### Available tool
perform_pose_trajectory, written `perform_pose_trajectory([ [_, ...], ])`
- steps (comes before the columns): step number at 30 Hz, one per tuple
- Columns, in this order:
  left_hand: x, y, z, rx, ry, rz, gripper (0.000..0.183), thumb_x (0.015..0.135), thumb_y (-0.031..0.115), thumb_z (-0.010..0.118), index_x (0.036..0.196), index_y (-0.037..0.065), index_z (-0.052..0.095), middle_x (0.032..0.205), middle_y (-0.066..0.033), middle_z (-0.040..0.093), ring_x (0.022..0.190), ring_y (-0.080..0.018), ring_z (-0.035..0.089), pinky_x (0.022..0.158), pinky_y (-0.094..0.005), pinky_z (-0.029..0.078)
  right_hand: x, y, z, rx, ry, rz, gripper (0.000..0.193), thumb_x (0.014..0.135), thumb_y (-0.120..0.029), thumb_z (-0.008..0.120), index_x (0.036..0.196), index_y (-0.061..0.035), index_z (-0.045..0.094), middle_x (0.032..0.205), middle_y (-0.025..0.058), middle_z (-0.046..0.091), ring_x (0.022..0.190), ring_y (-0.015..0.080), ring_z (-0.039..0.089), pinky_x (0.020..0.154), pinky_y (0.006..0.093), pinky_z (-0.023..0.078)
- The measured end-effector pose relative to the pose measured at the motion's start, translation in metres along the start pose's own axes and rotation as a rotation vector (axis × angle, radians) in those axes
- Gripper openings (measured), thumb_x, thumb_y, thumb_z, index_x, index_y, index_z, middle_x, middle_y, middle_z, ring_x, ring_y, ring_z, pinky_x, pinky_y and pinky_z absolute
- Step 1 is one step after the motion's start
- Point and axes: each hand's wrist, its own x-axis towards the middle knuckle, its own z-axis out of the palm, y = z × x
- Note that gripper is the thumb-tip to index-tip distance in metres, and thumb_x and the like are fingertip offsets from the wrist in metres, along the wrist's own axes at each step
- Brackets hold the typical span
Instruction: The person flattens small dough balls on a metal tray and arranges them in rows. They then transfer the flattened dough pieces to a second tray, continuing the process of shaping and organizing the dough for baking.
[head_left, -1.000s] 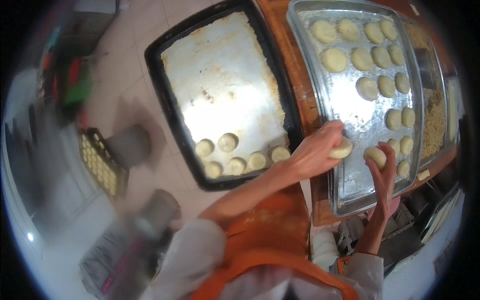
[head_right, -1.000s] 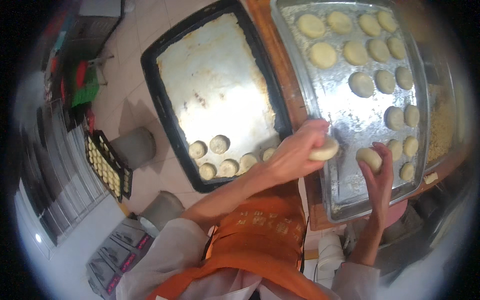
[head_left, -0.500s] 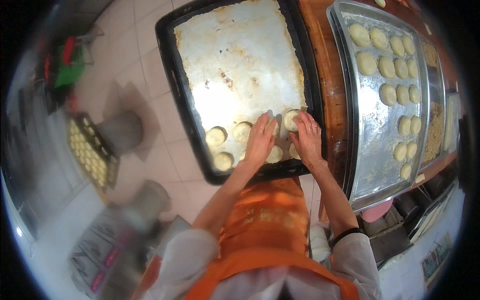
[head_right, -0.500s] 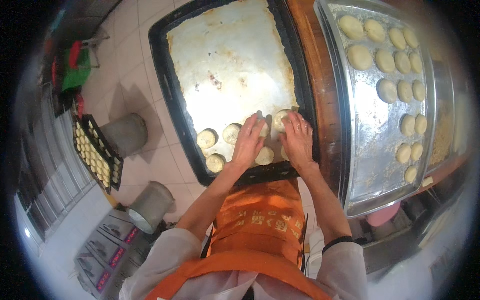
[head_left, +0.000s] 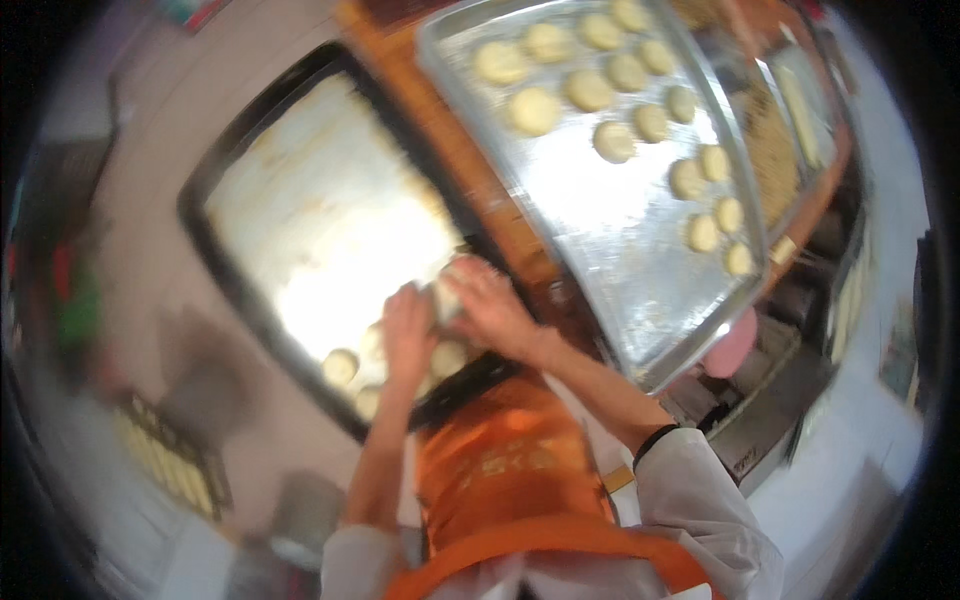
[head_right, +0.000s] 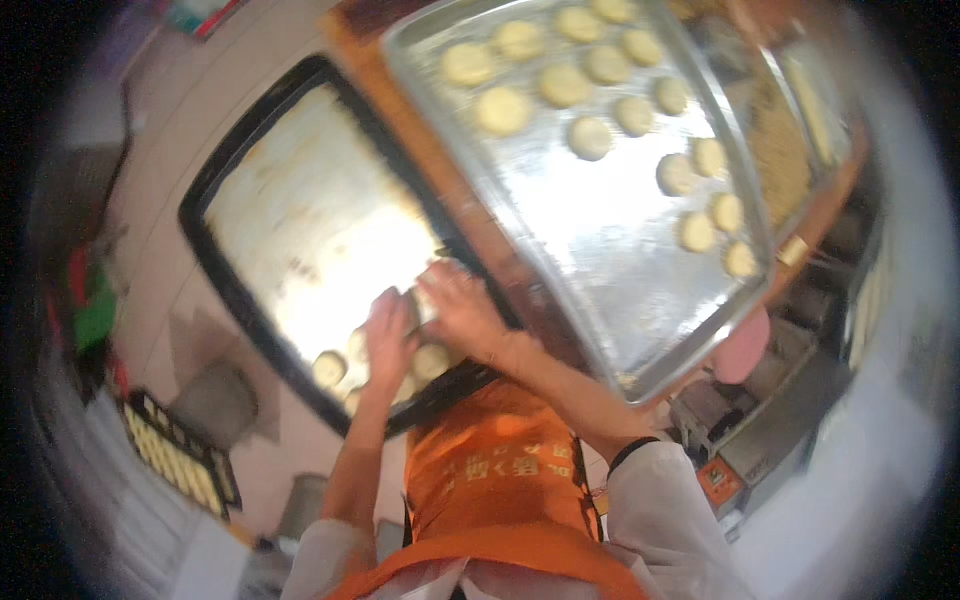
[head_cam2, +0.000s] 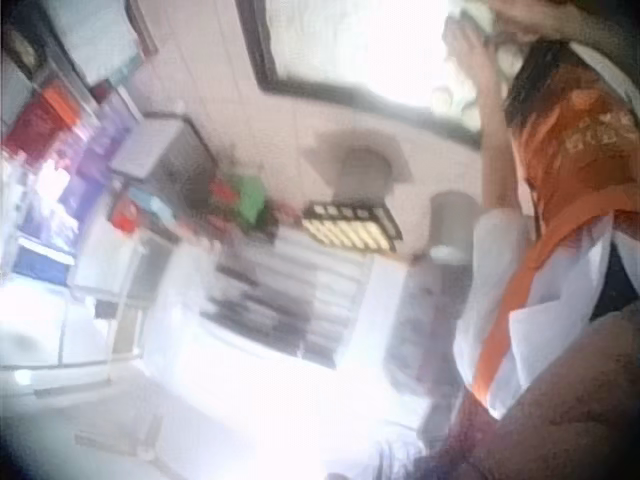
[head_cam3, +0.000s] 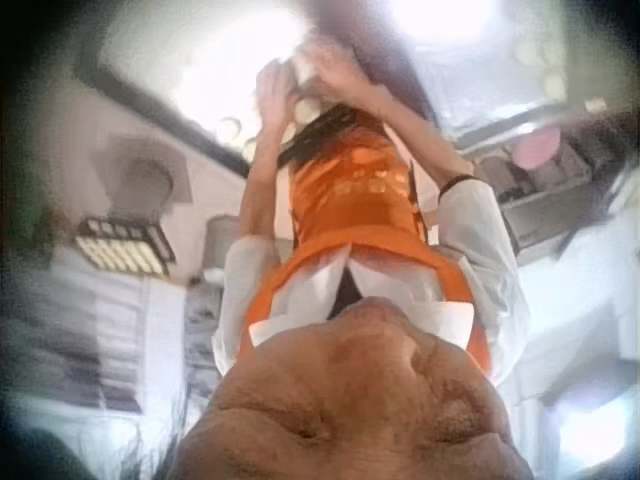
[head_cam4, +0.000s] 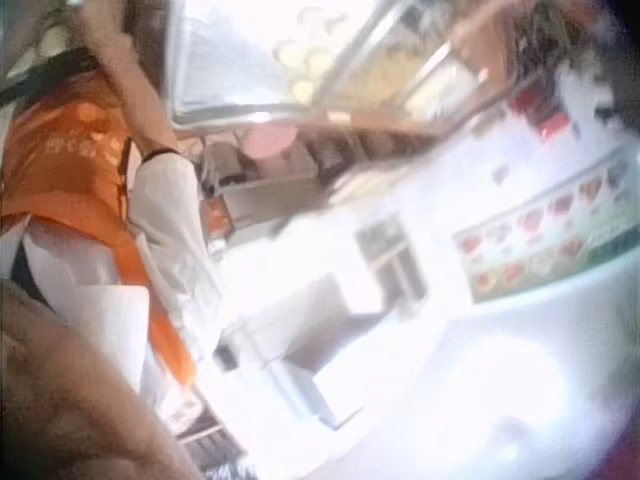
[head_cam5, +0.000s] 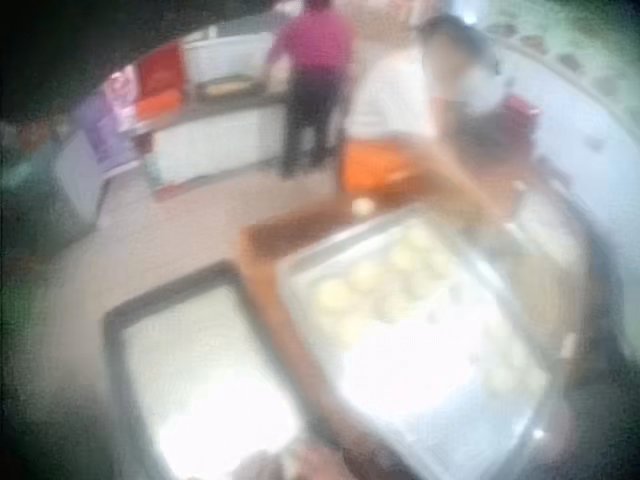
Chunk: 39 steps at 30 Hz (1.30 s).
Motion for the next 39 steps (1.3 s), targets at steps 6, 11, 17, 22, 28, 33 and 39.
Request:
perform_pose_trajectory([
  [6, 0.02, 0.04, -0.038, -0.107, 0.153, -0.159, 0.054, 0.081, 0.005, 0.062, 0.131, 0.002, 0.042, 0.139, -0.0206, 0.037, 0.127, -0.0358, 0.036, 0.104, -0.0435, 0.031, -0.071, 0.041, -0.173, -0.133, 0.47, 0.064, 0.047, 0.074, -0.004, 0.067, 0.119, -0.0035, 0.052, 0.122, 0.0172, 0.053, 0.113, 0.0342, 0.051, 0.098, 0.0425, 0.038],
  [11, 0.091, 0.132, -0.05, -0.33, 0.314, -0.022, 0.041, 0.086, 0.001, 0.057, 0.126, -0.001, 0.046, 0.135, -0.018, 0.043, 0.125, -0.0307, 0.041, 0.104, -0.0379, 0.032, -0.128, 0.162, -0.245, -0.303, 0.308, 0.406, 0.05, 0.074, 0.006, 0.055, 0.122, -0.0014, 0.048, 0.124, 0.0192, 0.048, 0.117, 0.0361, 0.043, 0.099, 0.0438, 0.036],
  [17, 0.142, 0.24, -0.032, -0.571, 0.18, 0.156, 0.037, 0.084, 0.002, 0.058, 0.12, -0.002, 0.05, 0.129, -0.0177, 0.049, 0.122, -0.0279, 0.045, 0.103, -0.0367, 0.034, -0.127, 0.183, -0.278, -0.317, -0.076, 0.403, 0.056, 0.07, -0.001, 0.066, 0.122, -0.0037, 0.047, 0.118, 0.0177, 0.047, 0.103, 0.0354, 0.047, 0.091, 0.0404, 0.039],
  [22, 0.134, 0.289, -0.007, -0.936, -0.131, -0.009, 0.036, 0.089, 0.008, 0.055, 0.124, 0.001, 0.048, 0.128, -0.0148, 0.05, 0.118, -0.0252, 0.048, 0.099, -0.0345, 0.037, -0.137, 0.166, -0.288, 0.201, -0.179, 0.72, 0.052, 0.071, -0.013, 0.076, 0.115, -0.0052, 0.05, 0.105, 0.0155, 0.055, 0.099, 0.0244, 0.053, 0.086, 0.0354, 0.043],
  [28, 0.116, 0.296, 0.012, -1.956, -0.631, -0.634, 0.046, 0.098, 0.041, 0.031, 0.125, 0.006, 0.048, 0.118, -0.0109, 0.055, 0.109, -0.0228, 0.053, 0.09, -0.0379, 0.045, -0.107, 0.124, -0.297, 0.371, -0.067, 0.288, 0.056, 0.078, -0.025, 0.072, 0.124, -0.0059, 0.048, 0.122, 0.0155, 0.054, 0.114, 0.0319, 0.051, 0.096, 0.0365, 0.04],
  [33, 0.085, 0.254, -0.016, -1.943, -0.438, -0.693, 0.044, 0.098, 0.039, 0.035, 0.12, 0.004, 0.049, 0.113, -0.01, 0.057, 0.098, -0.0205, 0.056, 0.079, -0.0355, 0.049, -0.06, 0.227, -0.271, -0.254, 0.013, 0.121, 0.057, 0.082, -0.001, 0.058, 0.136, -0.0087, 0.039, 0.138, 0.0149, 0.04, 0.131, 0.0297, 0.034, 0.109, 0.0401, 0.028],
  [39, 0.063, 0.136, -0.09, -1.355, 0.099, -0.686, 0.032, 0.093, 0.023, 0.051, 0.119, 0.004, 0.051, 0.109, -0.0107, 0.057, 0.097, -0.017, 0.056, 0.075, -0.0306, 0.05, -0.07, 0.258, -0.296, -0.596, -0.125, 0.085, 0.05, 0.073, -0.001, 0.065, 0.121, -0.0049, 0.05, 0.119, 0.0191, 0.051, 0.117, 0.0368, 0.044, 0.1, 0.0445, 0.034],
])
